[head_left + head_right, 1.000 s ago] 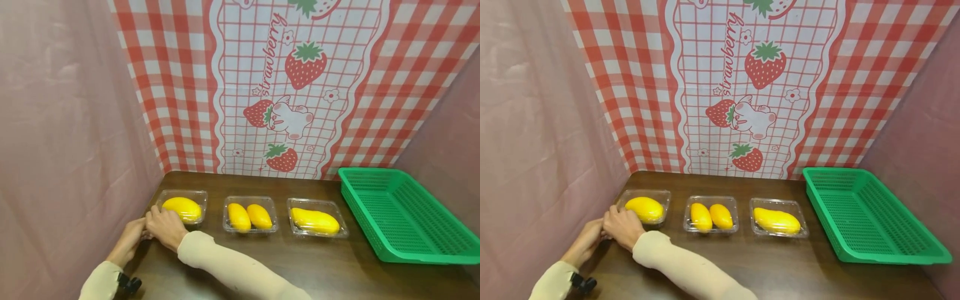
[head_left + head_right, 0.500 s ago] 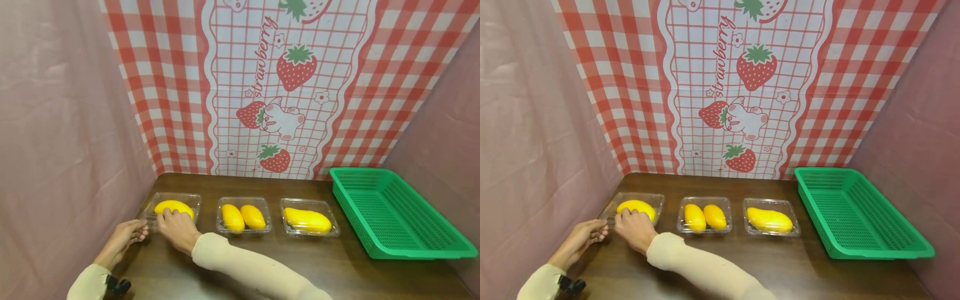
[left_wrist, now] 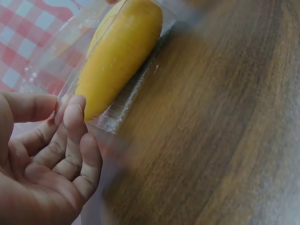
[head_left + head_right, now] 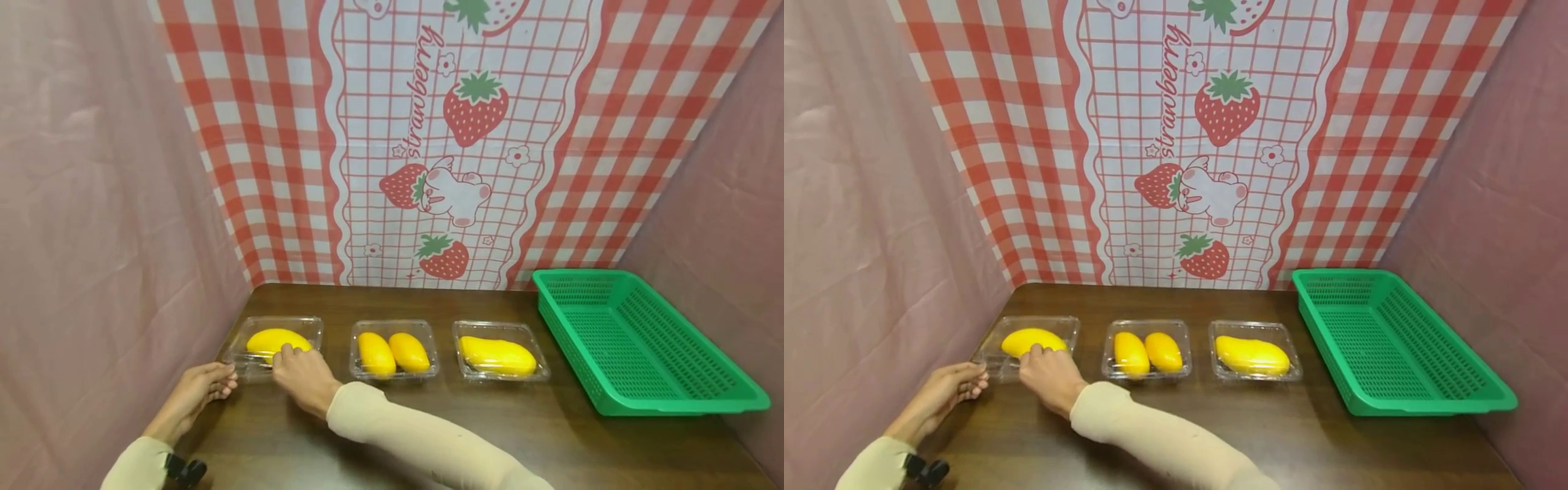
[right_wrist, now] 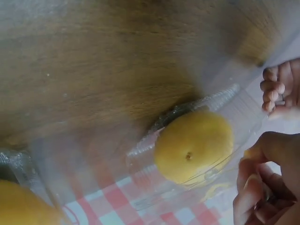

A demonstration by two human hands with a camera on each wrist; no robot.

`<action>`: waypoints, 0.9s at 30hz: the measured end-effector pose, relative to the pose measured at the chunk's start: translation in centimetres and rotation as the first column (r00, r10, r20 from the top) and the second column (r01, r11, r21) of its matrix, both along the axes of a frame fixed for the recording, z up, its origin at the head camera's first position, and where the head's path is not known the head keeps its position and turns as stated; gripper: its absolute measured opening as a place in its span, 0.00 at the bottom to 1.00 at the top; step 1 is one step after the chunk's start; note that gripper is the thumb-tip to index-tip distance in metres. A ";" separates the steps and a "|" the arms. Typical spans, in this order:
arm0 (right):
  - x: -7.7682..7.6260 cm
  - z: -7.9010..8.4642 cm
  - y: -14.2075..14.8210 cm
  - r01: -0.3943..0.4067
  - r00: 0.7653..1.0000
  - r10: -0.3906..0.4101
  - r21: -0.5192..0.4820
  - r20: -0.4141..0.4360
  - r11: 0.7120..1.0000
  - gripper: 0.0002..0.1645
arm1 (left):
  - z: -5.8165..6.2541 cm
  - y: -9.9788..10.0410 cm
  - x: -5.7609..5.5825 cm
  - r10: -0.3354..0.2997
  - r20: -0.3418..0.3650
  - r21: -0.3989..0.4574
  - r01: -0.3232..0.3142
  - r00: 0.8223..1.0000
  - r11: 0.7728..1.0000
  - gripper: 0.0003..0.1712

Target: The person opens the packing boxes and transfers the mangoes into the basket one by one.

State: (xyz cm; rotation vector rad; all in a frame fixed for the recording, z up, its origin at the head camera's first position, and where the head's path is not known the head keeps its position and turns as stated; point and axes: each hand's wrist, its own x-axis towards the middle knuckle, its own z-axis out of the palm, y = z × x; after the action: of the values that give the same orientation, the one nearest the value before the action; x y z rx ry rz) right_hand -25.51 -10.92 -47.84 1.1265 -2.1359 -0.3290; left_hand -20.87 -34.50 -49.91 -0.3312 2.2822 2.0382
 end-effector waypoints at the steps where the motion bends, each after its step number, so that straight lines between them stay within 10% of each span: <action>1: -0.1 0.1 0.1 -0.003 1.000 0.003 -0.006 0.031 1.000 0.03 | -0.1 0.0 0.1 0.001 -0.002 -0.003 -0.001 1.000 1.000 0.12; 10: -1.2 1.6 0.6 -0.006 0.951 0.040 -0.110 0.306 0.994 0.08 | -0.2 0.2 0.4 0.030 -0.054 -0.004 -0.030 0.998 1.000 0.12; 27: -1.9 2.2 1.1 -0.056 0.872 0.146 -0.201 0.467 0.978 0.04 | 0.1 0.9 0.8 0.052 -0.043 -0.047 -0.054 0.998 0.997 0.12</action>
State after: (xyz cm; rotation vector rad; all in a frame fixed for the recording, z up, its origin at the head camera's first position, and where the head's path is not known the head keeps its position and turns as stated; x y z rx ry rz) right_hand -27.38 -9.81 -45.60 1.3064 -2.4549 0.2217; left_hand -20.09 -33.56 -49.80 -0.3595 2.3751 2.0370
